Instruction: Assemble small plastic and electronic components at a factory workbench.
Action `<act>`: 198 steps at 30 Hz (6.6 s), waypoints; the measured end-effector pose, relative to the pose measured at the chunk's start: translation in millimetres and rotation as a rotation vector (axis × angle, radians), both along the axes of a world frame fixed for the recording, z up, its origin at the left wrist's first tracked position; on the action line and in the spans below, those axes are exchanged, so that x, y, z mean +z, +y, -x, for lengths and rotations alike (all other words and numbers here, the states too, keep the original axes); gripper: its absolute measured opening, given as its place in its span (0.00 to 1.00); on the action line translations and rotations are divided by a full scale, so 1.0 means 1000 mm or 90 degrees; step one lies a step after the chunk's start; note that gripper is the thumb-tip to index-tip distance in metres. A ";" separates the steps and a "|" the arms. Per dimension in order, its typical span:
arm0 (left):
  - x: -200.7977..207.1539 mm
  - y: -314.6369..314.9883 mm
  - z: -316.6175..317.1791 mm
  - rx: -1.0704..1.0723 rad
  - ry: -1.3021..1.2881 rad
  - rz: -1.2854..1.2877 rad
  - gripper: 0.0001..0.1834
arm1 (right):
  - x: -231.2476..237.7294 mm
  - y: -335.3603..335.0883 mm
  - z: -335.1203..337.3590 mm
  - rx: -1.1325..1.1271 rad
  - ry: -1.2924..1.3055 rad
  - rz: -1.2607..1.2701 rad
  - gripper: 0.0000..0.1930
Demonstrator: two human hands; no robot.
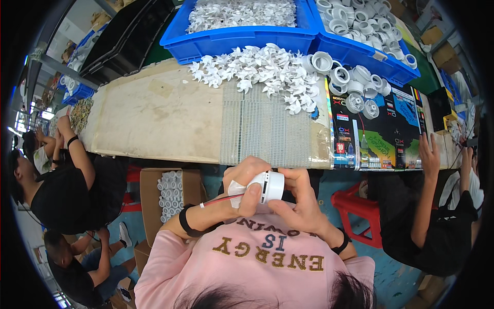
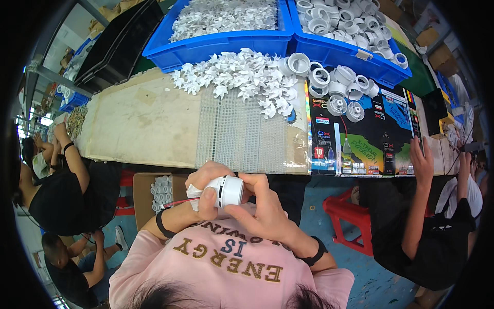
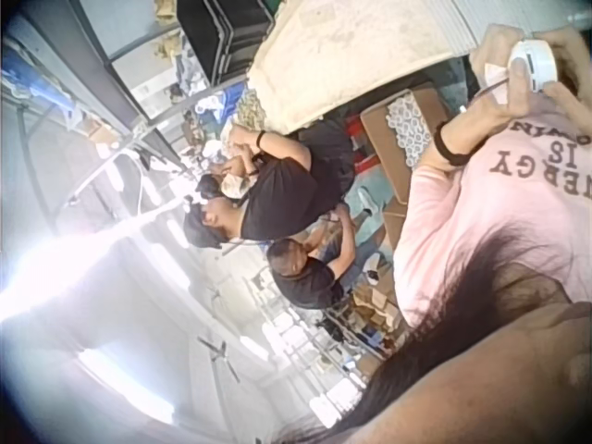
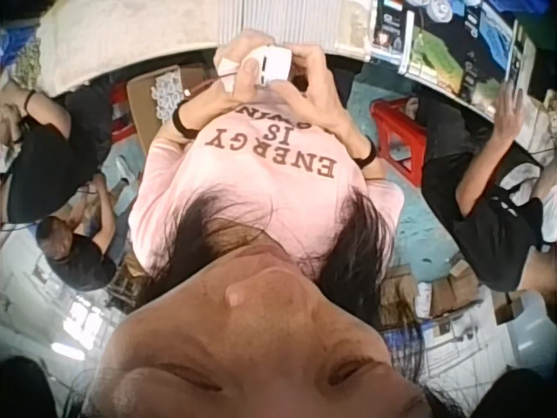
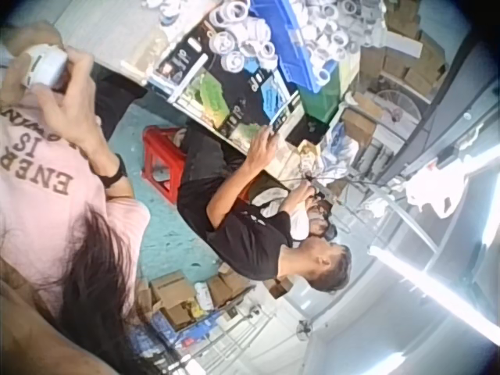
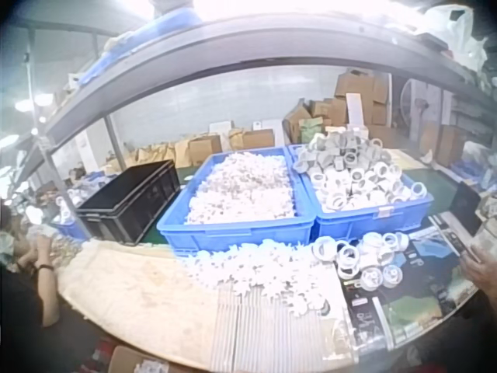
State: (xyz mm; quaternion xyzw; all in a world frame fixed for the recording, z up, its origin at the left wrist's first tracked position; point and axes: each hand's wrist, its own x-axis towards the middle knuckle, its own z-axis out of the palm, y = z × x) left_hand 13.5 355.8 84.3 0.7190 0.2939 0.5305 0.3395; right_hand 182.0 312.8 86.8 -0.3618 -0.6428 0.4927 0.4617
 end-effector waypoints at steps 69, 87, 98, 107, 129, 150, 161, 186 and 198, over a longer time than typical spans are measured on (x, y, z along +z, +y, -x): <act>-0.030 0.086 0.088 -0.030 -0.498 0.647 0.20 | -0.008 0.045 -0.018 -0.243 -0.313 -0.148 0.25; -0.031 0.180 0.136 0.347 0.321 0.034 0.21 | -0.038 0.146 -0.148 -0.616 -0.863 -0.269 0.26; -0.063 0.186 0.019 0.305 0.458 -0.078 0.12 | -0.013 0.043 -0.085 -0.409 -0.341 -0.073 0.24; -0.046 0.121 0.029 0.110 0.048 0.404 0.10 | -0.021 0.025 -0.056 -0.255 0.159 0.193 0.19; -0.026 0.033 -0.008 -0.190 -0.515 0.795 0.15 | 0.000 0.022 -0.005 -0.040 0.188 0.275 0.23; 0.017 0.015 -0.014 -0.225 -0.411 0.673 0.20 | 0.005 0.016 0.008 -0.144 0.060 0.174 0.30; 0.020 0.011 -0.013 -0.215 -0.343 0.639 0.24 | 0.002 0.014 0.010 -0.180 0.067 0.139 0.30; -0.011 0.027 0.019 -0.264 -0.265 0.714 0.23 | 0.005 0.109 -0.092 -0.383 -0.261 -0.003 0.17; -0.020 0.015 0.011 -0.345 -0.374 0.738 0.17 | -0.033 0.180 -0.198 -0.634 -0.723 -0.274 0.09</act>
